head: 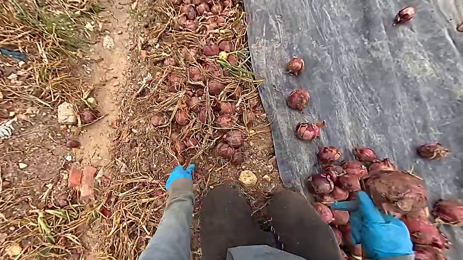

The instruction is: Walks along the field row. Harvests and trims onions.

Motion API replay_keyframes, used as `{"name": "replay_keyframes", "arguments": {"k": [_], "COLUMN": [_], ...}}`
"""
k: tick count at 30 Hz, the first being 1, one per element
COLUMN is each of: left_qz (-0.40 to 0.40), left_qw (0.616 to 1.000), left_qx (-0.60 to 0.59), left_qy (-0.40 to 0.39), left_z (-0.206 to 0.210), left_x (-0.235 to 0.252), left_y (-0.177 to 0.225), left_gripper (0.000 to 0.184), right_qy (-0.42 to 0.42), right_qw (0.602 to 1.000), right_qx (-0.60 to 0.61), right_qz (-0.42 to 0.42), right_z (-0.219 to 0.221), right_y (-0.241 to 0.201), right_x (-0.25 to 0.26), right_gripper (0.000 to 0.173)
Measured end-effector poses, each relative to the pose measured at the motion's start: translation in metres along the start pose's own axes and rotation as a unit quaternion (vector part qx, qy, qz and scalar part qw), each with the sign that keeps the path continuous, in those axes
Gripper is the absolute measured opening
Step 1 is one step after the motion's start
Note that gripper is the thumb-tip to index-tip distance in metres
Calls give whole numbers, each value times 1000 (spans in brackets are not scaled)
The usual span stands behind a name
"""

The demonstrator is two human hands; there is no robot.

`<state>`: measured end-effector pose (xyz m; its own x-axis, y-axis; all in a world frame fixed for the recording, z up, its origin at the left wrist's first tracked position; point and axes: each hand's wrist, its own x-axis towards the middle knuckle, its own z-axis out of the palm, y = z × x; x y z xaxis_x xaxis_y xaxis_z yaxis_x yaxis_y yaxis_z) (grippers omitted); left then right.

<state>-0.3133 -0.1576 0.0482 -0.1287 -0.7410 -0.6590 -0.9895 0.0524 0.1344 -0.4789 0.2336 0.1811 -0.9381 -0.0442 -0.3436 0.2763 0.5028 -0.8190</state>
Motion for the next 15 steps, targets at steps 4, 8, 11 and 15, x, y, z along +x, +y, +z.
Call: {"name": "replay_keyframes", "arguments": {"k": [4, 8, 11, 15], "left_qz": [-104, -112, -67, 26], "left_qw": [993, 994, 995, 951], "left_qx": [-54, 0, -77, -301], "left_qy": [15, -2, -16, -61], "left_z": [23, 31, 17, -14], "left_x": [86, 111, 97, 13], "left_y": [-5, -9, -26, -40], "left_gripper": [79, 54, 57, 47], "right_qy": [91, 30, -10, -183], "right_qw": [992, 997, 994, 970], "right_qx": [69, 65, -8, -2], "right_qz": [54, 37, 104, 157], "right_z": [-20, -35, -15, 22], "right_y": [-40, -20, -34, -18], "right_x": [34, 25, -4, -11], "right_gripper": [54, 63, 59, 65]}}
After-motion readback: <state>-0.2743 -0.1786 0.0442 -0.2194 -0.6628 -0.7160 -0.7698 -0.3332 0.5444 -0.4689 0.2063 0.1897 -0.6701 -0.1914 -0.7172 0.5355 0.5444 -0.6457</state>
